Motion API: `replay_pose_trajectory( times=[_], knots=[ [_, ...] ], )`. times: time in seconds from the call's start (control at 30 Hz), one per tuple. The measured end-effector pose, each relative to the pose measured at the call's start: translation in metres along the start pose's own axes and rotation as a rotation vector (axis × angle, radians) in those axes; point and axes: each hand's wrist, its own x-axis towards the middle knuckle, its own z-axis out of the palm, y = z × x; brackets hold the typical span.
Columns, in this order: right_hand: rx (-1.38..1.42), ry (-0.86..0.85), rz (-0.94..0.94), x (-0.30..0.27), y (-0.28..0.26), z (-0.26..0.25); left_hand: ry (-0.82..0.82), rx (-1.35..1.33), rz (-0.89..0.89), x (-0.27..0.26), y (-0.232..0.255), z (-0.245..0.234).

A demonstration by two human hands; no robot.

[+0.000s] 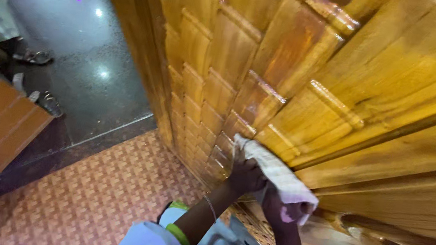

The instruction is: The person wipes a carved wooden door with a cloth, moving the cloth across the textured surface and around the handle before folding the cloth.

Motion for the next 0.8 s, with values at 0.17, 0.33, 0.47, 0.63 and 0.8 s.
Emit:
replay_pose_trajectory(
  times=[0.17, 0.33, 0.47, 0.63, 0.8],
  knots=[
    [0.064, 0.004, -0.034, 0.023, -0.01, -0.007, -0.006, -0.023, 0.046, -0.013, -0.006, 0.007],
    [0.046, 0.098, -0.066, 0.084, -0.034, -0.051, 0.031, -0.035, 0.224, 0.08, -0.002, -0.043],
    [-0.194, 0.227, -0.025, 0.148, -0.059, -0.101, 0.122, 0.014, 0.387, 0.197, 0.016, -0.119],
    [-0.616, 0.402, 0.015, 0.212, -0.096, -0.106, 0.082, 0.038, 0.422, 0.284, 0.01, -0.184],
    [-0.188, 0.215, 0.135, 0.16, -0.086, -0.009, 0.148, -0.14, 0.347, 0.232, -0.041, -0.157]
  ],
)
